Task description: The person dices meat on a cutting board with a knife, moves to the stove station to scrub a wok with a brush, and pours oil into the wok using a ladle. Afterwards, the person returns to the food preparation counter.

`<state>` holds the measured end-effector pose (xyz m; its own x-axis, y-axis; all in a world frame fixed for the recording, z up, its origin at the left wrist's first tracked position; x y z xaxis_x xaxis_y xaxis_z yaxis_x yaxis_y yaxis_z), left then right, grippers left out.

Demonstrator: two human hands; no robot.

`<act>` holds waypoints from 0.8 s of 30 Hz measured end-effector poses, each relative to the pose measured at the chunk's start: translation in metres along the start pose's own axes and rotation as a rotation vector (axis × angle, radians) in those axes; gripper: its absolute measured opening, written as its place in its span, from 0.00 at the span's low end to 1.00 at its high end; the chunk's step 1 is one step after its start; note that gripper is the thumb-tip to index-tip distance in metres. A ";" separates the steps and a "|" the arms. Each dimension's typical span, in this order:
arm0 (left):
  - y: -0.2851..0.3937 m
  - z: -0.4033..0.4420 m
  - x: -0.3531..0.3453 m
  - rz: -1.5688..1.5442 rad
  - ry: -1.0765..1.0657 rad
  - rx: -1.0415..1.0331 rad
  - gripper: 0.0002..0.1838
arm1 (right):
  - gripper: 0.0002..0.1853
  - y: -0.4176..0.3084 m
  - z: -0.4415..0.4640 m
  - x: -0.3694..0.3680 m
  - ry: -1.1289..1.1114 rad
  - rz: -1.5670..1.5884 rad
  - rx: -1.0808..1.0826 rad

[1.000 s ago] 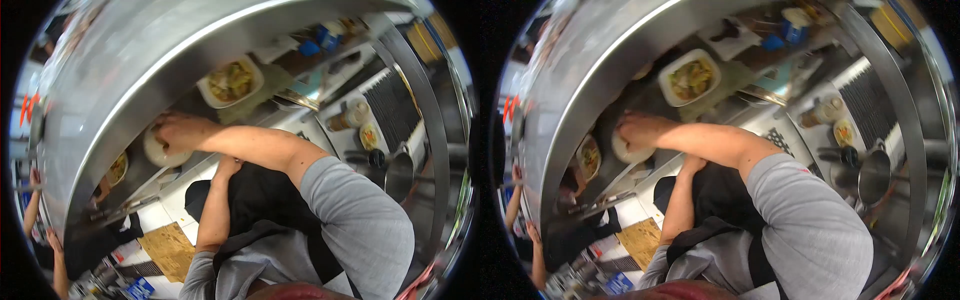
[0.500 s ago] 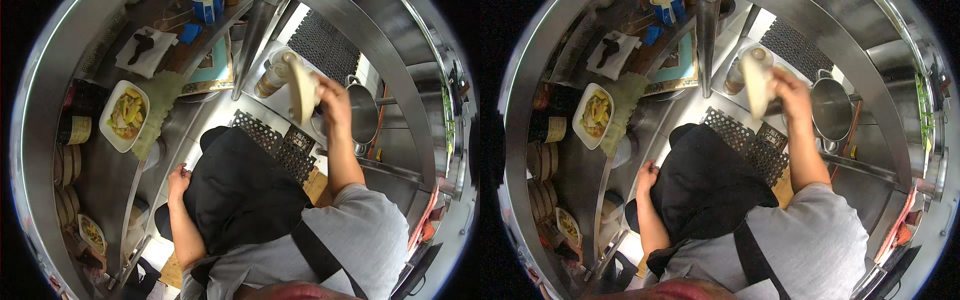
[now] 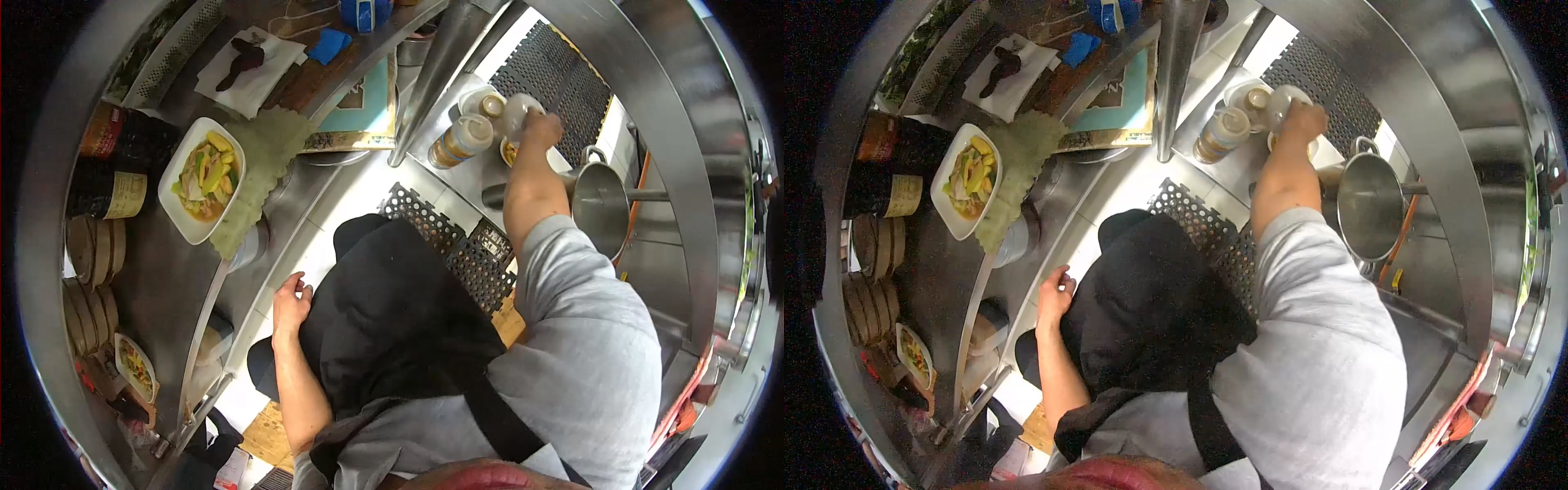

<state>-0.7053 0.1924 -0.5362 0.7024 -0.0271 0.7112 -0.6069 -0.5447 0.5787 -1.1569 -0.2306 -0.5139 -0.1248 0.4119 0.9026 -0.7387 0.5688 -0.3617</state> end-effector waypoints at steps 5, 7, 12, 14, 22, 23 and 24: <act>-0.005 -0.027 0.009 -0.094 0.088 0.060 0.19 | 0.23 0.015 -0.015 -0.018 -0.048 0.062 -0.359; -0.008 -0.036 0.012 -0.136 0.101 0.109 0.17 | 0.22 0.027 -0.015 -0.032 -0.021 0.035 -0.401; -0.034 -0.043 0.006 -0.155 0.149 0.145 0.18 | 0.25 0.068 0.001 -0.084 0.021 -0.299 -0.325; -0.043 -0.043 0.003 -0.129 0.164 0.145 0.18 | 0.20 0.076 0.008 -0.098 0.040 -0.282 -0.323; -0.017 -0.034 0.013 -0.127 0.125 0.131 0.19 | 0.14 0.055 0.013 -0.089 0.085 0.019 -0.407; -0.013 -0.030 0.014 -0.120 0.110 0.105 0.19 | 0.16 0.056 0.028 -0.102 0.184 0.142 -0.236; -0.009 -0.027 0.015 -0.120 0.114 0.103 0.19 | 0.17 0.052 0.034 -0.105 0.284 0.264 -0.065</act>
Point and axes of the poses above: each hand's wrist, its own z-axis towards the middle knuckle, its own x-axis out of the back of the hand, y = z × x, the point moved 2 cm from there along z, towards the middle knuckle, and after that the axes turned 3 degrees about -x, right-handed, at the moved point
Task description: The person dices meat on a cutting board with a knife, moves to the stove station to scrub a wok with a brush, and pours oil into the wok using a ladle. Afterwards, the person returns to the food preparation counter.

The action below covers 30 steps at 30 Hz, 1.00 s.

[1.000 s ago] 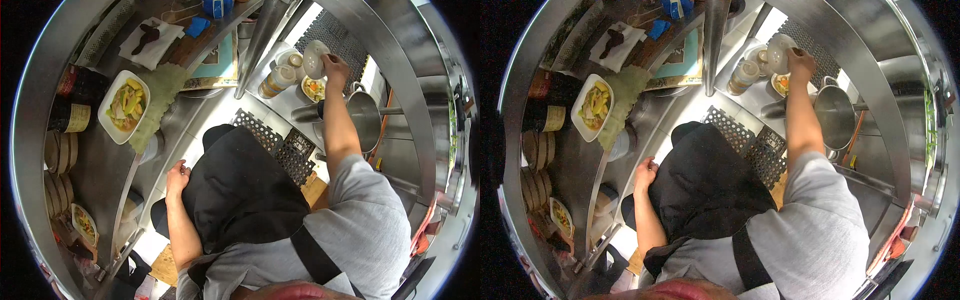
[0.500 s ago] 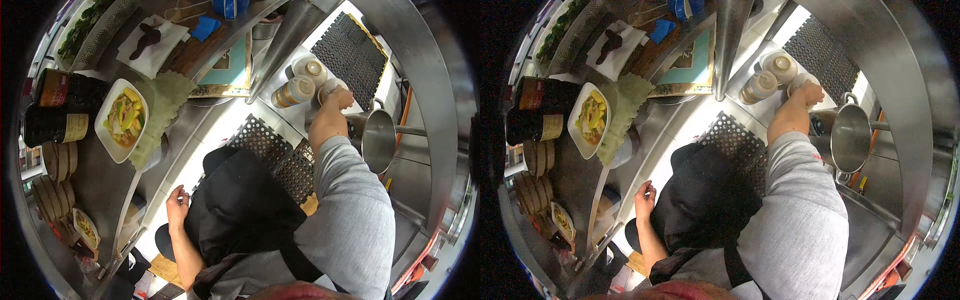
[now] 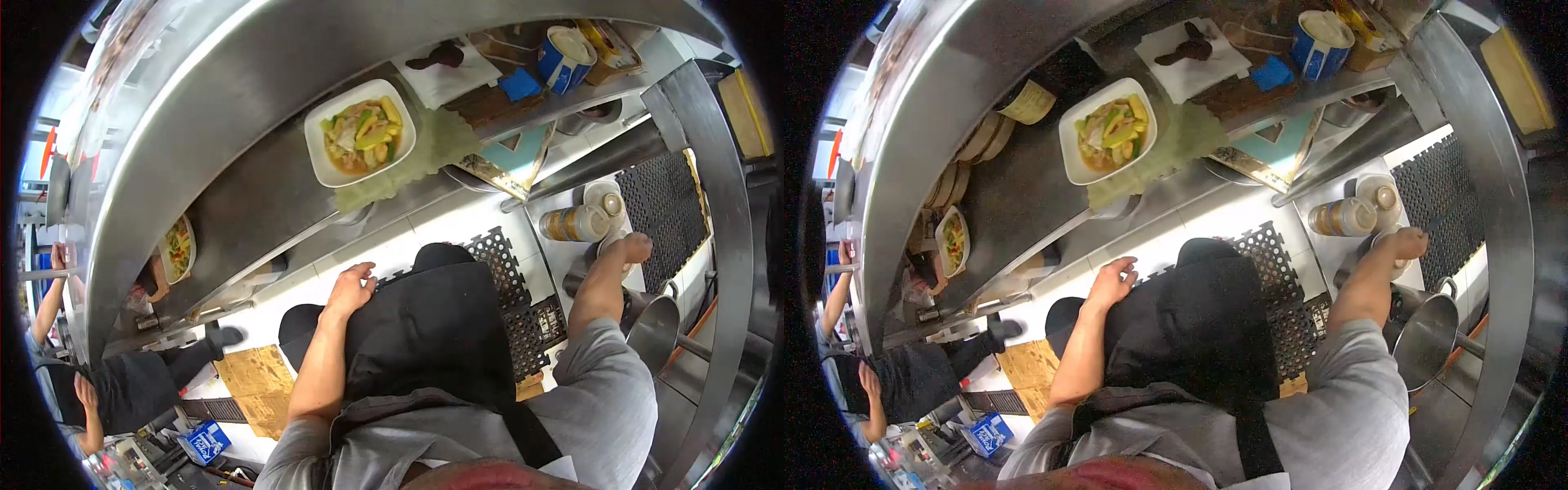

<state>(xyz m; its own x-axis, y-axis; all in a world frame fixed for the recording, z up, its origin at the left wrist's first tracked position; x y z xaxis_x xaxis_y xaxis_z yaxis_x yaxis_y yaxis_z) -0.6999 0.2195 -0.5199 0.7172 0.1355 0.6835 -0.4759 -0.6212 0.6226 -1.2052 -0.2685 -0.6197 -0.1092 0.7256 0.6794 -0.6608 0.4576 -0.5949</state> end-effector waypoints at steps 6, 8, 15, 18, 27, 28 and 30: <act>0.017 0.010 -0.002 0.007 -0.099 -0.055 0.20 | 0.21 -0.125 -0.076 0.144 -0.206 0.538 -0.014; 0.018 0.014 -0.002 0.016 -0.091 -0.036 0.20 | 0.22 -0.151 -0.123 0.212 -0.252 0.656 0.091; 0.021 0.012 -0.005 0.022 -0.027 -0.164 0.21 | 0.11 -0.232 -0.298 0.312 -1.105 1.299 0.326; 0.029 0.007 0.001 -0.023 -0.010 -0.141 0.21 | 0.12 -0.294 -0.362 0.339 -1.486 1.377 0.557; 0.018 -0.008 0.003 -0.080 0.055 -0.096 0.20 | 0.19 -0.452 -0.536 0.411 -0.909 1.135 1.688; 0.020 -0.012 0.007 -0.094 0.049 -0.086 0.19 | 0.20 -0.469 -0.546 0.420 -0.907 1.033 1.737; 0.020 -0.018 0.011 -0.113 0.068 -0.098 0.17 | 0.24 -0.496 -0.571 0.415 0.474 1.188 1.996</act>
Point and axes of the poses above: each hand's wrist, its own z-axis towards the middle knuckle, its own x-axis out of the back of the hand, y = z × x, the point moved 2 cm from there along z, towards the middle knuckle, and after that the axes turned 3 degrees about -x, right-handed, at the moved point
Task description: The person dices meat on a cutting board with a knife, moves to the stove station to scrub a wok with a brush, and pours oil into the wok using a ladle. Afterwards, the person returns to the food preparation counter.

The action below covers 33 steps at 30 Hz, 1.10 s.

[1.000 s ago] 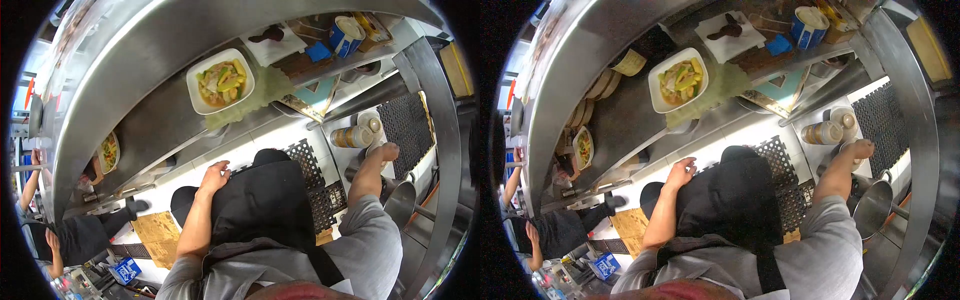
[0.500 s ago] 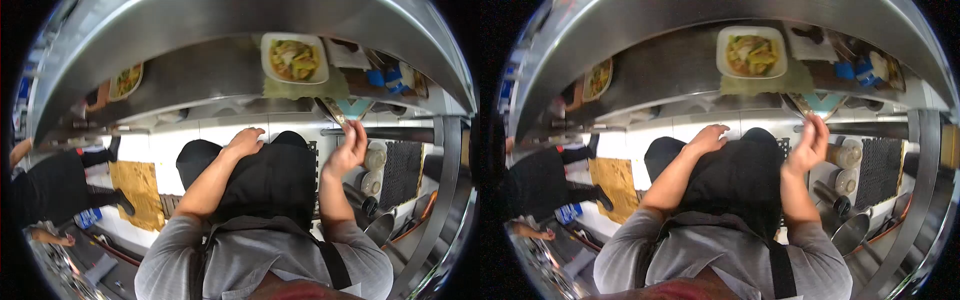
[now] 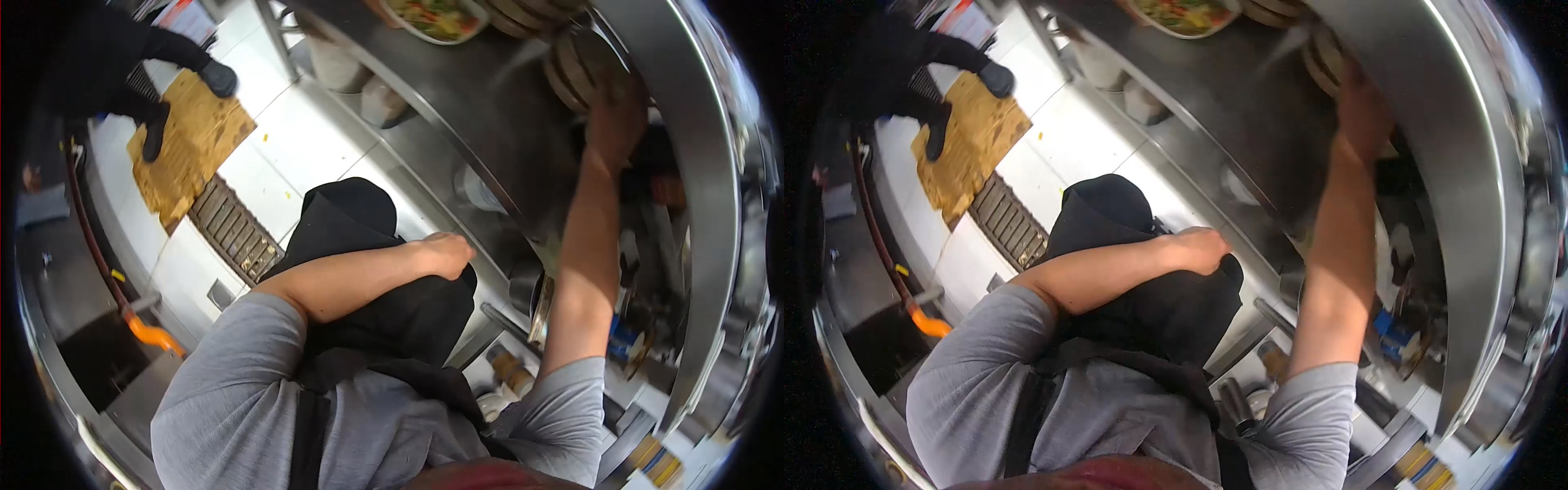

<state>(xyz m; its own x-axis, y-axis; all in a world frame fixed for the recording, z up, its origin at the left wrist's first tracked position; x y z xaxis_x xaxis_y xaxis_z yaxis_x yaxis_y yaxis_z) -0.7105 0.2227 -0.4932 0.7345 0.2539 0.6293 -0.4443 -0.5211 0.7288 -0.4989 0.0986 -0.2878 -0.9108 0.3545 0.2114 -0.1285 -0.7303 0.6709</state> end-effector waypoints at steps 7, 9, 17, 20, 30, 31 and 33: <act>0.000 -0.021 0.010 -0.054 0.086 0.035 0.16 | 0.31 0.004 0.036 -0.047 -0.401 0.766 -0.469; 0.000 -0.022 0.008 -0.064 0.117 0.005 0.15 | 0.33 -0.002 0.045 -0.062 -0.246 0.511 -0.095; 0.007 -0.006 -0.005 -0.079 0.154 -0.070 0.15 | 0.38 -0.031 0.099 -0.126 -0.364 0.694 -0.260; 0.009 0.003 0.002 -0.134 0.081 -0.032 0.15 | 0.26 -0.041 0.105 -0.136 -0.146 0.595 0.112; -0.007 0.008 0.005 -0.085 0.122 -0.024 0.16 | 0.20 -0.017 0.113 -0.090 -0.085 0.823 -0.311; -0.008 0.007 0.004 -0.079 0.150 -0.044 0.15 | 0.20 -0.014 0.107 -0.081 -0.012 0.814 -0.307; -0.012 0.009 -0.005 -0.084 0.174 -0.053 0.15 | 0.19 -0.014 0.085 -0.056 0.212 0.757 -0.264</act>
Point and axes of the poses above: each hand's wrist, its own z-axis towards the middle knuckle, its own x-axis out of the back of the hand, y = z × x, the point moved 2 cm from there along z, towards the middle knuckle, and after that the axes turned 3 degrees about -x, right-handed, at the moved point
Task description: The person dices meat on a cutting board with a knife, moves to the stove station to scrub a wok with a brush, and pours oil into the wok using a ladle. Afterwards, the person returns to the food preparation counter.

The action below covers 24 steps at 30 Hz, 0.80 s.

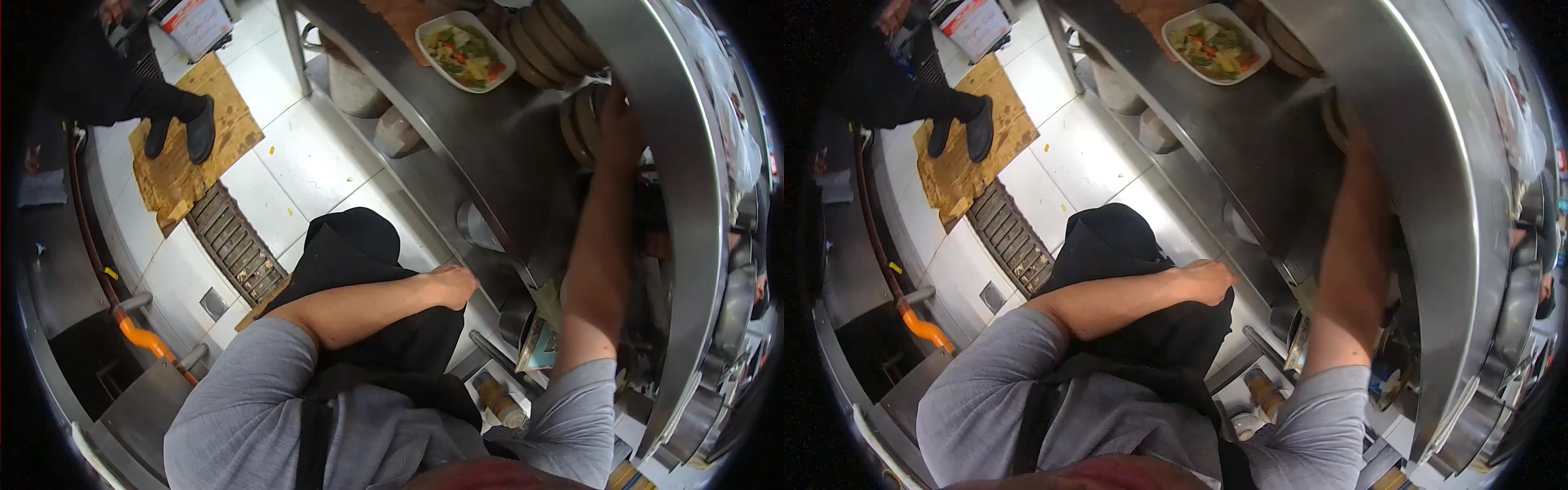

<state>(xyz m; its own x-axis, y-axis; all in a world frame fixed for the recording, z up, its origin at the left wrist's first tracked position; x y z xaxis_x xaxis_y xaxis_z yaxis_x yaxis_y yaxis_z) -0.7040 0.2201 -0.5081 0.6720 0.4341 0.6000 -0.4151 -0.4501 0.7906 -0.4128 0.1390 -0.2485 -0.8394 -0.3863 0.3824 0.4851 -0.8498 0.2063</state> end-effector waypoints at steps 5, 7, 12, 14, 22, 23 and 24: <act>0.004 0.004 0.009 0.004 -0.075 0.014 0.16 | 0.19 -0.112 -0.076 0.093 0.172 0.750 -0.858; 0.001 0.005 0.004 0.026 -0.106 0.029 0.17 | 0.18 -0.130 -0.108 0.101 0.356 1.125 -1.340; 0.007 0.012 0.000 0.057 -0.152 0.014 0.18 | 0.18 -0.087 -0.183 0.100 0.296 1.075 -1.730; 0.012 0.012 -0.002 0.062 -0.167 0.001 0.19 | 0.19 -0.075 -0.194 0.110 0.234 0.963 -1.687; 0.018 0.018 -0.011 0.117 -0.237 -0.012 0.22 | 0.23 -0.080 -0.135 0.097 -0.733 0.079 -0.690; 0.014 0.017 -0.011 0.092 -0.142 -0.049 0.21 | 0.23 -0.075 -0.132 0.092 -0.712 0.051 -0.715; 0.014 0.016 -0.009 0.100 -0.174 -0.042 0.24 | 0.22 -0.073 -0.130 0.089 -0.715 0.122 -0.706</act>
<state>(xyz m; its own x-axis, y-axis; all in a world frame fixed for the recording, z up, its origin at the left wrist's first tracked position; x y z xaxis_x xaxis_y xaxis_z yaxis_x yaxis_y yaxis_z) -0.7064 0.1975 -0.5046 0.7204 0.2455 0.6487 -0.5084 -0.4494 0.7346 -0.5552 0.1204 -0.3462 -0.3376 -0.3763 0.8628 0.1074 -0.9260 -0.3619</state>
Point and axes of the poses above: each hand's wrist, its own z-axis towards the middle knuckle, its own x-axis out of the back of the hand, y = z × x, the point moved 2 cm from there along z, towards the middle knuckle, and after that the axes turned 3 degrees about -x, right-handed, at the moved point
